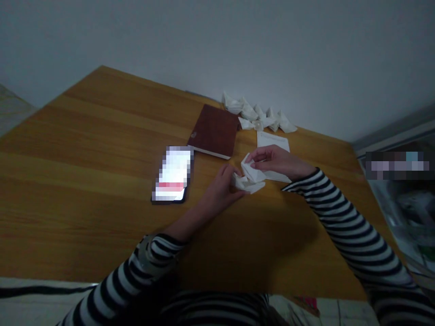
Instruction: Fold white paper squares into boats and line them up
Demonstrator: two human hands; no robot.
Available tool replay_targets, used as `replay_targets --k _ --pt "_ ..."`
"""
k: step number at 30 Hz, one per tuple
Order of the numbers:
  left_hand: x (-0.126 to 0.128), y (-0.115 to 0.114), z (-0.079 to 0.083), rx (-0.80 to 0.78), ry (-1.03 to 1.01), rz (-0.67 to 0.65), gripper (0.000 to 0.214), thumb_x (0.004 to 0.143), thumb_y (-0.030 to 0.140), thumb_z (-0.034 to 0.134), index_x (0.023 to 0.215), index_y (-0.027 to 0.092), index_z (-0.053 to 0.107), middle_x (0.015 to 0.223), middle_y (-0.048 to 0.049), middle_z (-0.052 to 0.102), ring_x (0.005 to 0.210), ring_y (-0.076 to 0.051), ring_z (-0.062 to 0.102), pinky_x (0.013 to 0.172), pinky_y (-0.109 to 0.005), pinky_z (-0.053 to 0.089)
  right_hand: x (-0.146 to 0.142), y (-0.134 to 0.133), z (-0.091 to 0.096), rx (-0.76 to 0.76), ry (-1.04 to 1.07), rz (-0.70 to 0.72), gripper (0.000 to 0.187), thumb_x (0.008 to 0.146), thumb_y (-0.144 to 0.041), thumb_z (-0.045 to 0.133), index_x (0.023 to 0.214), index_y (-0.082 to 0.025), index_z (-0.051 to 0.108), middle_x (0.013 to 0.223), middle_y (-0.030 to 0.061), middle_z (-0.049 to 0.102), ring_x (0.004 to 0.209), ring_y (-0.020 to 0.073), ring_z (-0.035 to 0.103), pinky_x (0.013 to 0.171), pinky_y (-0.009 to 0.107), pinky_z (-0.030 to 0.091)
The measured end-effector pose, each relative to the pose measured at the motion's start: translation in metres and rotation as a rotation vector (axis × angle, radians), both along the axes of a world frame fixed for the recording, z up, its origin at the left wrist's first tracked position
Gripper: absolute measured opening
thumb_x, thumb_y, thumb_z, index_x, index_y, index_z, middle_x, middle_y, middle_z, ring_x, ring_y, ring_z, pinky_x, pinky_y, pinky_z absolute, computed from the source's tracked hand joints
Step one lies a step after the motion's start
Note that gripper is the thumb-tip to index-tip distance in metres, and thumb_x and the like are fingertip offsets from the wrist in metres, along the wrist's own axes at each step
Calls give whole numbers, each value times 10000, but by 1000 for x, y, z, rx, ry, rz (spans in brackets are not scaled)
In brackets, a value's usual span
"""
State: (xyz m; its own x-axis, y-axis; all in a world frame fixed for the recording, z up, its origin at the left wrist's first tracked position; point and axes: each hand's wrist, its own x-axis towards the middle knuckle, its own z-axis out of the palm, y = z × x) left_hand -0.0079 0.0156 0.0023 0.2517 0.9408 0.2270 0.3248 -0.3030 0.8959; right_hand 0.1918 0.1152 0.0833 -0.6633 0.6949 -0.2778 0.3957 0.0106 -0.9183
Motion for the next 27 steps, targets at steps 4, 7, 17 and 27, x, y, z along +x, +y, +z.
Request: replay_targets --k 4,7,17,27 --pt "1 -1 -1 -20 -99 4 486 730 186 794 1102 207 482 1120 -69 563 1032 -232 560 878 -375 473 -7 -1 3 -70 -4 88 190 789 -273 723 951 -176 747 859 24 736 730 127 639 656 244 505" --pt "1 0 -4 -93 -191 40 550 728 223 803 1163 197 467 1150 -86 569 1018 -237 585 850 -383 503 -11 -4 5 -80 -17 109 195 834 -298 676 962 -169 746 841 18 728 687 109 627 621 224 498" --pt "-3 4 4 -332 -669 -37 769 785 227 729 1459 219 359 1276 -135 621 1129 -266 637 969 -444 515 -29 -29 -14 137 108 -381 528 616 -142 784 1073 -225 535 694 -51 677 565 130 626 505 218 472" --pt "3 -7 11 -335 -548 478 436 965 588 397 996 183 558 897 -63 636 855 -199 623 775 -329 529 -103 -90 -59 482 -7 -522 96 836 -166 590 879 -185 674 838 50 717 760 192 668 712 317 508"
